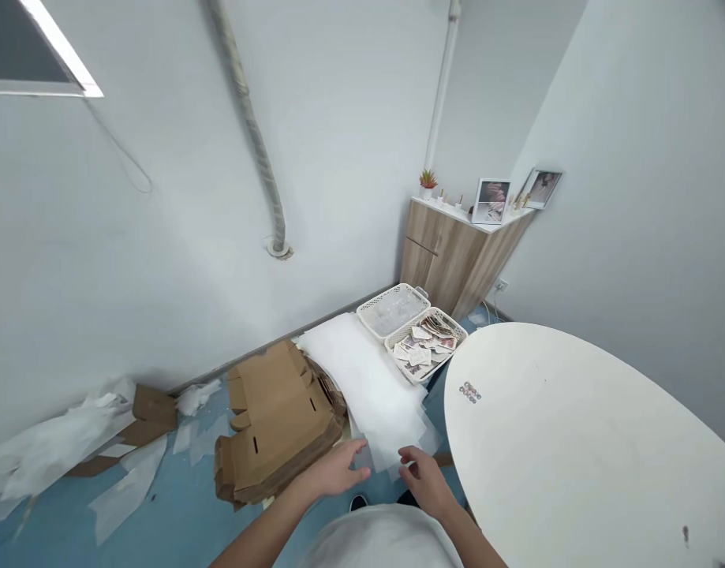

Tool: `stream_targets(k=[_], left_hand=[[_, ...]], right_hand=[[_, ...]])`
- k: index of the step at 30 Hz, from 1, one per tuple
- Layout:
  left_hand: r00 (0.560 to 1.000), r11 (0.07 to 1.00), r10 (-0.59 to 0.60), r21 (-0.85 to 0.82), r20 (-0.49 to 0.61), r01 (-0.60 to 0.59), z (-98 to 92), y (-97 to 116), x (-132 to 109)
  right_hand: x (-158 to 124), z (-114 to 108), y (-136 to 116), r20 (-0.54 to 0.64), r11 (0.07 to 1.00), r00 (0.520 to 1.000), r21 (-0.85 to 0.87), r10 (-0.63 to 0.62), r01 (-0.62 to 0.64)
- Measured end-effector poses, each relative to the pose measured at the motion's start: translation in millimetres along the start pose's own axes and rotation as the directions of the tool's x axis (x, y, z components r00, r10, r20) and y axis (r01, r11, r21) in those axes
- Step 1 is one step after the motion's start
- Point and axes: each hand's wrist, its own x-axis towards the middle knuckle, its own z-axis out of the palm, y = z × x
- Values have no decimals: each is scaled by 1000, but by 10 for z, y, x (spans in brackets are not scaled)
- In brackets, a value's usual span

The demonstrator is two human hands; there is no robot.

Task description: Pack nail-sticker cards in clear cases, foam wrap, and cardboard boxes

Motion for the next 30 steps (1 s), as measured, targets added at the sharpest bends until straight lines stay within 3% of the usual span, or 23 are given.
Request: stream_targets(k=[3, 6, 11, 16, 22, 26, 30], left_hand=[[999, 999, 34, -18, 12, -34, -165, -12, 25], [998, 999, 51, -12, 22, -51, -296, 5, 149], [998, 997, 69, -16, 11, -69, -555, 125, 375], [999, 998, 51, -24, -7, -51, -927, 265, 687], [992, 998, 55, 29, -118, -52, -1228, 334, 1560], [982, 987, 94, 144, -166, -70, -1316, 397, 2279], [963, 981, 122, 173, -240, -82, -1348, 428, 2915]], right_hand=[[57, 73, -78, 70, 998, 997, -55, -22, 26], [180, -5, -156, 116, 992, 992, -108, -46, 58], [578, -371, -244, 67, 983, 997, -173, -49, 59], [1217, -728, -280, -20, 988, 999, -150, -39, 36], [2140, -988, -314, -105, 974, 994, -227, -35, 10], [2701, -1067, -267, -173, 931, 982, -366, -74, 5], [3068, -1070, -244, -190, 871, 979, -489, -68, -34]])
